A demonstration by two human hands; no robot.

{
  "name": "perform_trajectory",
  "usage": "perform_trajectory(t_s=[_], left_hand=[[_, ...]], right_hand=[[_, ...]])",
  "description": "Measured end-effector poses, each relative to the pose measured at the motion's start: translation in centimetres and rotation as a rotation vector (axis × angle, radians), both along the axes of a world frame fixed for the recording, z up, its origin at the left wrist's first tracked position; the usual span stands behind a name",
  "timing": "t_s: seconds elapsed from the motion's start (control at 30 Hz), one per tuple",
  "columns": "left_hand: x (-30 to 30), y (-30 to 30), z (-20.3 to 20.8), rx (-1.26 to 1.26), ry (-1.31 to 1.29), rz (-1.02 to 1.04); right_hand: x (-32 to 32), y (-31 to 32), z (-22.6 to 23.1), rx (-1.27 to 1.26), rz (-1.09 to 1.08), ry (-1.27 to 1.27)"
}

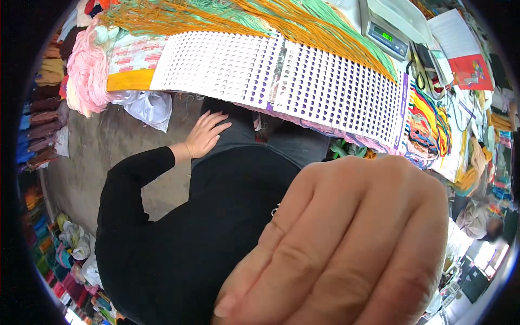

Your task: Organizing and attaching yarn samples to a color chart swatch book.

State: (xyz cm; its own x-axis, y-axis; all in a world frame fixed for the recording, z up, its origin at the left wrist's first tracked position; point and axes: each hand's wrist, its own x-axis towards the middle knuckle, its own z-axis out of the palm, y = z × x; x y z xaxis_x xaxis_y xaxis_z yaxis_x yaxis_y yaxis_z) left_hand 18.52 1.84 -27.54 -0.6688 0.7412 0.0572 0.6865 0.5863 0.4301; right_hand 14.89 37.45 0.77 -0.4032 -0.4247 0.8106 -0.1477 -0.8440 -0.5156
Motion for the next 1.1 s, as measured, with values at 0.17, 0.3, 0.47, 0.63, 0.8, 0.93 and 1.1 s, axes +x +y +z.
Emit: perform_trajectory(t_s=[0.17,0.3,0.47,0.63,0.8,0.93,1.1], left_hand=[[0.4,-0.3,-0.1,0.011,0.011,0.013],[0.4,-0.6,-0.4,0.026,0.013,0.008],[0.2,-0.7,-1.0,0.031,0.008,0.01],[-0.1,0.6,0.8,0.643,-0.49,0.043],[0.0,-0.6,-0.2,-0.061,-0.049,-0.019],[-0.7,-0.2,0.4,-0.114,-0.092,-0.146],[-3.1,-0.7,0.1,-0.089,-0.088,-0.436]], right_hand=[[0.8,0.2,-0.4,0.045,-0.079,-0.07],[-0.4,1.6,-1.0,0.086,-0.159,-0.131],[0.5,0.7,-0.9,0.139,-0.256,-0.202],[-0.2,-10.8,-2.3,0.183,-0.354,-0.246],[-3.1,-13.4,-7.1,0.49,-0.609,-0.562],[-5.1,-14.7,-13.9,0.886,-1.133,-0.429],[-6.2,-15.4,-18.8,1.108,-1.247,-0.477]])
